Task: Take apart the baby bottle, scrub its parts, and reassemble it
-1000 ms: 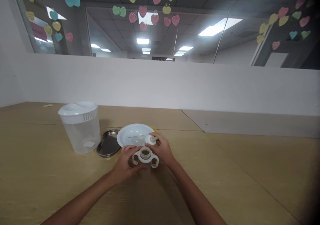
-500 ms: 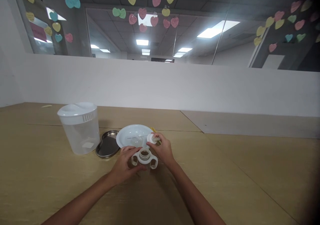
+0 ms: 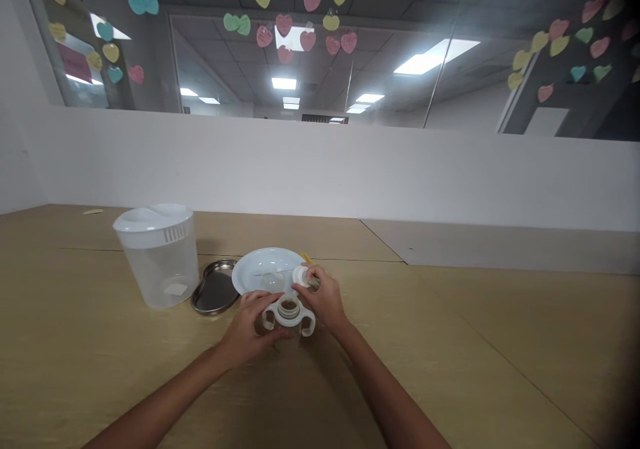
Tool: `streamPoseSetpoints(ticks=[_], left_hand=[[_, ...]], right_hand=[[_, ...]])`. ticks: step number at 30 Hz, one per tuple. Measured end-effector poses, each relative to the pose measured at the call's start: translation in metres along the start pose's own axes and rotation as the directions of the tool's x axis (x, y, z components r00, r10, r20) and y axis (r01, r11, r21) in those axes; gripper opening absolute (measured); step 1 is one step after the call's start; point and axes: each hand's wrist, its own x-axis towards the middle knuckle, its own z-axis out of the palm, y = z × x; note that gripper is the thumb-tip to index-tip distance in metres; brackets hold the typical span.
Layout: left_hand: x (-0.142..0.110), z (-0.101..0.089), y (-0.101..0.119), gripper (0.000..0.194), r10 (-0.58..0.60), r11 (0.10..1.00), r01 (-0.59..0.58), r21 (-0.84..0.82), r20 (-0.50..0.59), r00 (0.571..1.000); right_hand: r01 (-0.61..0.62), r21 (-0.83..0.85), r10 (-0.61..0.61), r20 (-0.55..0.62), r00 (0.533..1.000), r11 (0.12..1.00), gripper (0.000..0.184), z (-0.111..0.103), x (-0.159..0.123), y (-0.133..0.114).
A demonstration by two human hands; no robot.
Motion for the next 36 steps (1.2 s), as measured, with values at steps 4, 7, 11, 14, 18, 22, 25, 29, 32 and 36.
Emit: streamPoseSetpoints(ticks=[4,7,11,14,18,22,25,29,32,36], left_hand=[[0.000,0.001,-0.001,0.057,0.008,1.000,-0.008,0.003,0.011,1.000],[-0.001,0.001,-0.002,0.057,0.009,1.000,-0.009,0.002,0.006,1.000],[0.000,0.001,-0.002,0.057,0.005,1.000,-0.005,-0.003,-0.005,1.000],[0.001,0.001,-0.002,0.057,-0.001,1.000,0.001,-0.004,0.002,1.000],[0.001,0.001,-0.001,0.056,-0.006,1.000,0.006,-0.005,-0.002,1.000],[0.001,0.001,0.000,0.057,-0.010,1.000,0.010,0.001,0.016,1.000],[0.001,0.000,0.001,0.058,-0.015,1.000,0.015,-0.005,0.007,1.000],[0.001,0.000,0.001,0.057,-0.005,1.000,0.005,-0.013,-0.002,1.000],[0.001,0.001,0.000,0.057,0.002,1.000,-0.002,-0.006,-0.005,1.000],[0.000,0.000,-0.001,0.057,-0.008,1.000,0.008,-0.004,0.009,1.000]], right_hand=[[0.011,-0.040,-0.013,-0.051,0.999,0.999,0.025,0.000,0.000,0.001],[0.019,-0.057,-0.024,-0.081,0.996,0.998,0.027,-0.001,0.001,0.002],[0.014,-0.047,-0.018,-0.070,0.997,0.999,0.028,-0.001,0.001,0.004],[0.009,-0.034,-0.010,-0.037,0.999,0.999,0.022,0.001,0.000,0.005],[0.033,-0.078,-0.035,-0.024,0.999,0.996,0.013,0.002,-0.001,0.007],[0.090,-0.125,-0.093,-0.024,0.995,0.988,0.009,0.001,-0.001,0.010],[0.160,-0.123,-0.158,0.032,0.987,0.979,0.028,0.001,-0.001,0.014],[0.146,-0.112,-0.141,0.050,0.989,0.983,0.046,0.004,-0.002,0.016],[0.084,-0.085,-0.082,0.025,0.996,0.993,0.052,0.005,-0.003,0.016],[0.051,-0.027,-0.050,0.023,0.998,0.998,0.054,0.005,-0.004,0.014]])
